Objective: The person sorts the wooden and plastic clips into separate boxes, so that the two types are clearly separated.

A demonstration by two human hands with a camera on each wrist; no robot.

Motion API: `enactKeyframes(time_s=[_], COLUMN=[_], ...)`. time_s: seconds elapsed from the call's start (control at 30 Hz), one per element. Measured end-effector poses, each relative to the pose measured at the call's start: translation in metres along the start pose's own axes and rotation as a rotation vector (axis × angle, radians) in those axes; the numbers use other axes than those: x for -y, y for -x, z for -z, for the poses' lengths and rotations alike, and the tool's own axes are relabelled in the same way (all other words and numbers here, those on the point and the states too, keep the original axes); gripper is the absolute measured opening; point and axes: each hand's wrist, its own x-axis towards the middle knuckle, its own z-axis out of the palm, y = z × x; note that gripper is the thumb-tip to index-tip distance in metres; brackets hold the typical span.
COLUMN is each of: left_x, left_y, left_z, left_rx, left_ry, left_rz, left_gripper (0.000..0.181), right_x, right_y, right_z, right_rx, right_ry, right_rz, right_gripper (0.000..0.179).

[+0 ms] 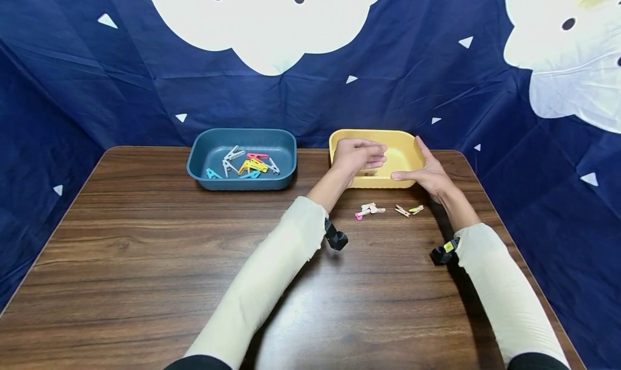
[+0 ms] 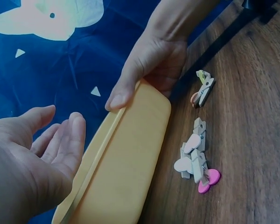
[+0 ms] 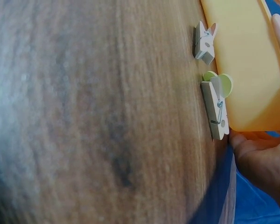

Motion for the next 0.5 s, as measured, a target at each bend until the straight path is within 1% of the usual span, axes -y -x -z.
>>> enactKeyframes(time_s=[0.07, 0.2, 0.33, 0.5], left_x=[0.002, 0.005, 0.007, 0.007], left_y=[0.001, 0.003, 0.006, 0.009], left_z=[0.001, 0.005, 0.009, 0.011], left_rx=[0.002, 0.026, 0.064, 0.121], left_ry=[-0.008, -0.033, -0.057, -0.056], left_rz=[-0.004, 0.004, 0.01, 0.009], left_gripper=[0.012, 0.014, 0.018, 0.02], right_x=[0.0, 0.0, 0.0, 0.001], right_y=[0.0, 0.001, 0.0, 0.0], right_z=[0.0, 0.0, 0.001, 0.001], right_rx=[-0.001, -0.002, 0.001, 0.0], right_ry=[-0.001, 0.009, 0.017, 0.0], right_rz=[0.0, -0.005, -0.013, -0.018], right_gripper=[0.141, 0.141, 0.141, 0.141])
